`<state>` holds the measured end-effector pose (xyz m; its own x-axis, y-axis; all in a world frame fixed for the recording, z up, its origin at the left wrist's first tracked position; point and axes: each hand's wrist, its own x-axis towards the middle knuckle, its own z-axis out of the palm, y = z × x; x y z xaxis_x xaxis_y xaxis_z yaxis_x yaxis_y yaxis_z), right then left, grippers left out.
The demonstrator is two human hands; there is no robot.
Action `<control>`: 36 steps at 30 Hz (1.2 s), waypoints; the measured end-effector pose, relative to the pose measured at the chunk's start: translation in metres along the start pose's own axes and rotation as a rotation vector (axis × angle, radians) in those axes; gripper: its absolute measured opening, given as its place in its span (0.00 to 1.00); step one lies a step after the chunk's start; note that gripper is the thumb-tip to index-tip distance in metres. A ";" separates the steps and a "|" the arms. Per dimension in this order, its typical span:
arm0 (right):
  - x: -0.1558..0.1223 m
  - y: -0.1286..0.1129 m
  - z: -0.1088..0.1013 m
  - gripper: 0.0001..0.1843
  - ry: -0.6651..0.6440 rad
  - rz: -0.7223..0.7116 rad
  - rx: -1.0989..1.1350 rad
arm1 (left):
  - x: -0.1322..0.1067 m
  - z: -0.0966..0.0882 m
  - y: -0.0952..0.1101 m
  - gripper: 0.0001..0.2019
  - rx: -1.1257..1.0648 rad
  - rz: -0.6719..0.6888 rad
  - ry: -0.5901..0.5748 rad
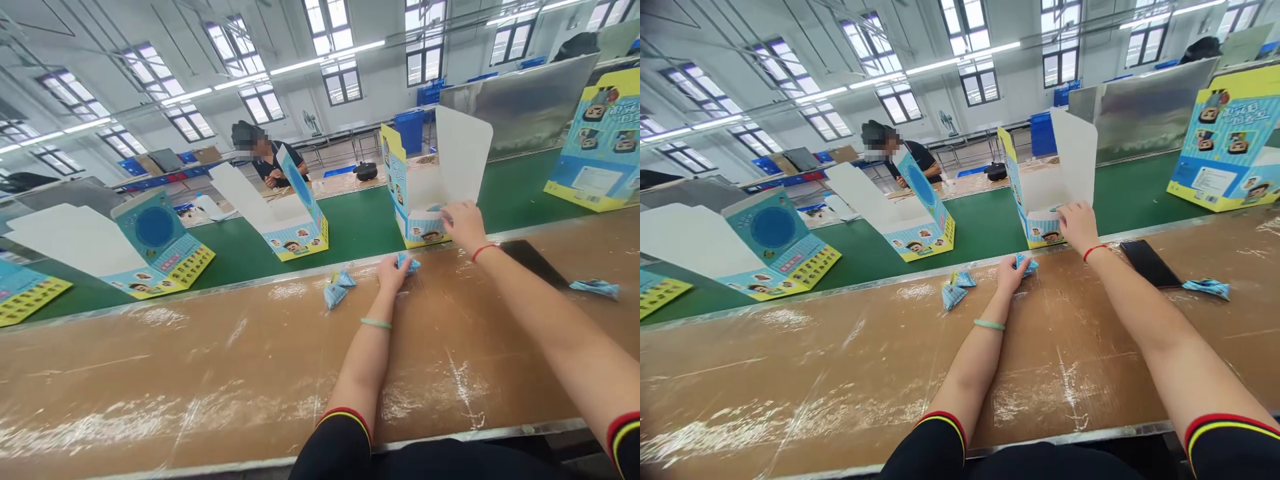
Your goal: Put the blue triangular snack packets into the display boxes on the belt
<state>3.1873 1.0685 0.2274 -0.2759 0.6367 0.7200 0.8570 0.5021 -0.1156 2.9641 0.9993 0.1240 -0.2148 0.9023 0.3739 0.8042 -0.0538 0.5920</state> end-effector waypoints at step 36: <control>-0.028 -0.076 0.039 0.34 -0.240 -0.086 0.250 | 0.002 0.009 0.010 0.11 -0.482 -0.086 -0.058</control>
<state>3.1134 1.0355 0.1899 -0.4626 0.6903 0.5564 0.7014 0.6688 -0.2466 2.9768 1.0050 0.1242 -0.2265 0.9338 0.2771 0.4337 -0.1581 0.8871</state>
